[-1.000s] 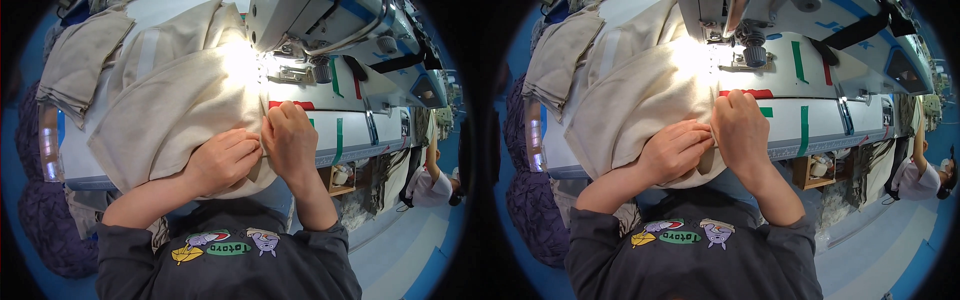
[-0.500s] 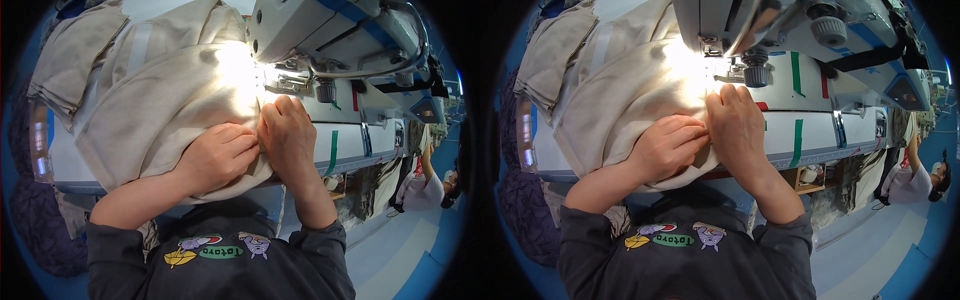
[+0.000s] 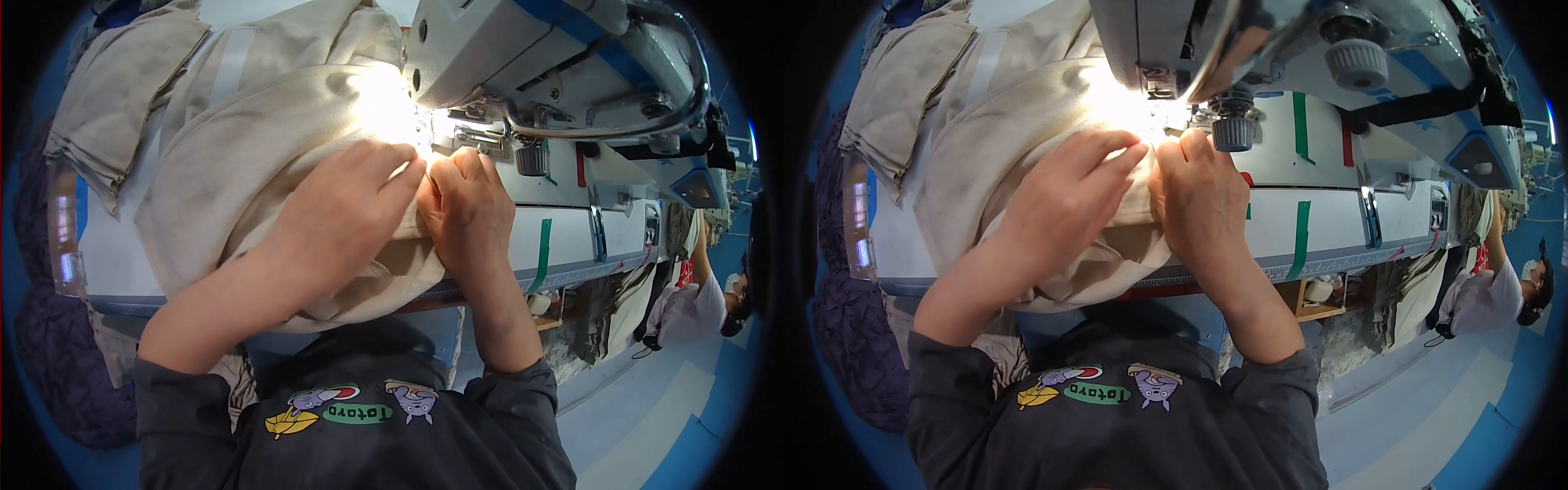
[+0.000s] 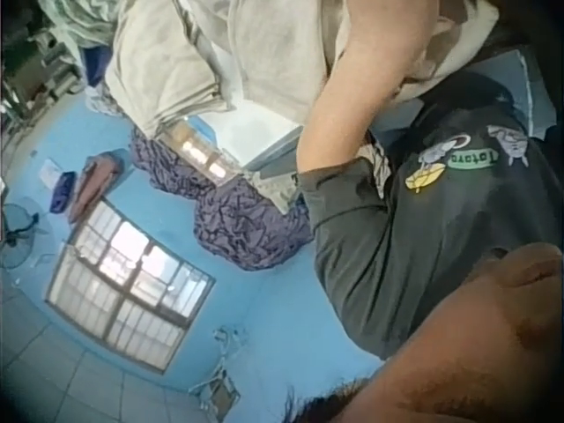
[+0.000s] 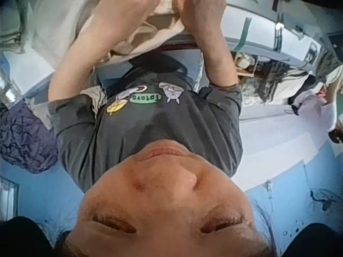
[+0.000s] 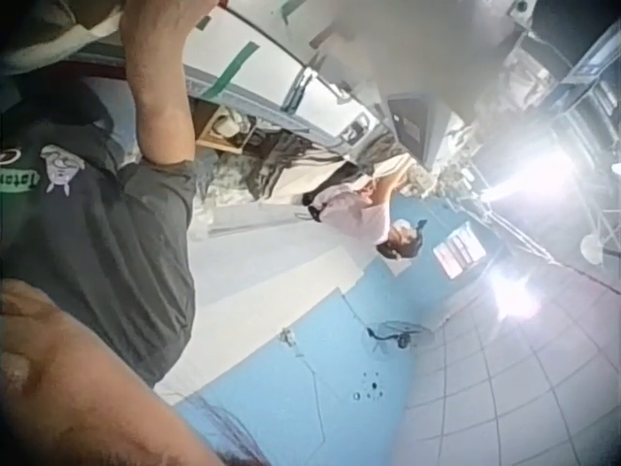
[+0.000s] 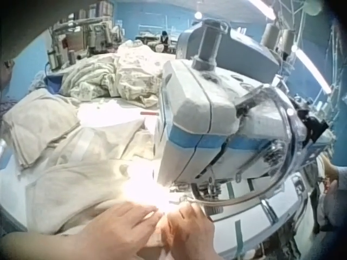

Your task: Operating an industrial sewing machine to join pieces of tan fabric.

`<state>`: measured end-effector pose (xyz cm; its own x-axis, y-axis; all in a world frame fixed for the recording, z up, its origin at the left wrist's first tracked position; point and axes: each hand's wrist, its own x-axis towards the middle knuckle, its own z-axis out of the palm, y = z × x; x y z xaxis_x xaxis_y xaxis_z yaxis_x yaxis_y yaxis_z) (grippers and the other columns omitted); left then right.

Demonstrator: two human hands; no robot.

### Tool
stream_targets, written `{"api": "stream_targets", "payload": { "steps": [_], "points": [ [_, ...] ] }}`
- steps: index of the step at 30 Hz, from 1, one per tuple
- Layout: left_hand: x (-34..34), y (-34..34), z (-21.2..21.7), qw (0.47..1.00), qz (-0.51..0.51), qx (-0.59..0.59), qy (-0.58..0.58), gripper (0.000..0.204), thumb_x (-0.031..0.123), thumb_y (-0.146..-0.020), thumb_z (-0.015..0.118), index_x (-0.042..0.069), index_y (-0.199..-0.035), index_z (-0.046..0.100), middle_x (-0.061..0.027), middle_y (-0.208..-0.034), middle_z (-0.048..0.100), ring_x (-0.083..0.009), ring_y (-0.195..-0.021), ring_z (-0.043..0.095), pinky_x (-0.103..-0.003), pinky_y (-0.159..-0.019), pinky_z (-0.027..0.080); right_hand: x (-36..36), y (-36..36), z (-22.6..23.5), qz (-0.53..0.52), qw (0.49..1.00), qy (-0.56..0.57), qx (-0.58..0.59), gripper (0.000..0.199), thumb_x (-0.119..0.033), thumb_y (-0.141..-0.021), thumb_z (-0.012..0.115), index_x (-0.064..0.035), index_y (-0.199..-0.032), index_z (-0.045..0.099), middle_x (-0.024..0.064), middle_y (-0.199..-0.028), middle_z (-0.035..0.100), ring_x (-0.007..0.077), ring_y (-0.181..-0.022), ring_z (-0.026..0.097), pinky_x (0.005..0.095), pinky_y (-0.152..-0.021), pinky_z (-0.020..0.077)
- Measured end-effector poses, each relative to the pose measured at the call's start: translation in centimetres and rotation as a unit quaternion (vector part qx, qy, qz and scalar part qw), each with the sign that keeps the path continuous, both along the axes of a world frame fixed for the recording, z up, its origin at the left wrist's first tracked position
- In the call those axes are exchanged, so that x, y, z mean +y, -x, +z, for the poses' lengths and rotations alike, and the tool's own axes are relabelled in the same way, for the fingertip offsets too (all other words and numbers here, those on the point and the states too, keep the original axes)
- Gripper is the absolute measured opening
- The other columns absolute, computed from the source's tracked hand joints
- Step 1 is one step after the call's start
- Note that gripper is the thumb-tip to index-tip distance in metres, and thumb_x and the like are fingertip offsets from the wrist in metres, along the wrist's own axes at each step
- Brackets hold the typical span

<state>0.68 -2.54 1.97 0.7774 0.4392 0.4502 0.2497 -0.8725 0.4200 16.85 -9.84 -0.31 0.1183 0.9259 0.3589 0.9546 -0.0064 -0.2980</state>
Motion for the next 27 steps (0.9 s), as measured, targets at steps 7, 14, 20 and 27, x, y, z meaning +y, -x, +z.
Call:
{"api": "stream_targets", "payload": {
  "steps": [7, 14, 20, 27],
  "points": [
    [1.7, -0.6, -2.7, 0.998, 0.003, 0.042, -0.039, 0.035, 0.013, -0.085, 0.060, 0.005, -0.118, 0.061, -0.0053, -0.112, 0.060, -0.0215, -0.108, 0.057, -0.034, -0.094, 0.046, -0.1, -0.9, 0.2, -0.017, 0.983, 0.020, 0.184, 0.015, -0.008, -0.080, 0.069, -0.0075, -0.080, 0.054, 0.0078, -0.075, 0.049, 0.0256, -0.067, 0.056, 0.0364, -0.061, 0.0470],
    [1.7, -0.4, -2.5, 0.994, -0.007, 0.069, -0.084, 0.035, 0.017, -0.085, 0.062, 0.008, -0.119, 0.061, -0.0032, -0.114, 0.060, -0.0191, -0.111, 0.055, -0.033, -0.098, 0.045, 0.2, -0.8, 0.0, 0.079, 0.996, -0.022, 0.027, 0.013, -0.008, -0.082, 0.068, -0.0077, -0.081, 0.055, 0.0064, -0.084, 0.050, 0.0251, -0.075, 0.057, 0.0375, -0.063, 0.0492],
    [2.4, -0.4, -3.0, 0.998, -0.017, 0.013, -0.055, 0.024, 0.016, -0.083, 0.065, 0.007, -0.105, 0.064, -0.0056, -0.109, 0.061, -0.0204, -0.105, 0.058, -0.033, -0.093, 0.049, 0.2, -0.9, 0.0, 0.093, 0.995, 0.020, -0.016, 0.016, -0.010, -0.078, 0.070, -0.0107, -0.087, 0.057, 0.0051, -0.092, 0.049, 0.0237, -0.084, 0.058, 0.0380, -0.065, 0.0526],
    [3.0, -0.4, -3.1, 0.999, -0.012, 0.043, 0.019, 0.027, 0.007, -0.082, 0.068, 0.004, -0.108, 0.066, -0.0082, -0.111, 0.064, -0.0253, -0.104, 0.063, -0.036, -0.089, 0.052, 0.8, -0.9, -0.1, 0.059, 0.998, 0.009, -0.026, 0.015, -0.012, -0.081, 0.069, -0.0127, -0.089, 0.057, 0.0051, -0.092, 0.052, 0.0236, -0.087, 0.060, 0.0381, -0.062, 0.0532]
  ]
}}
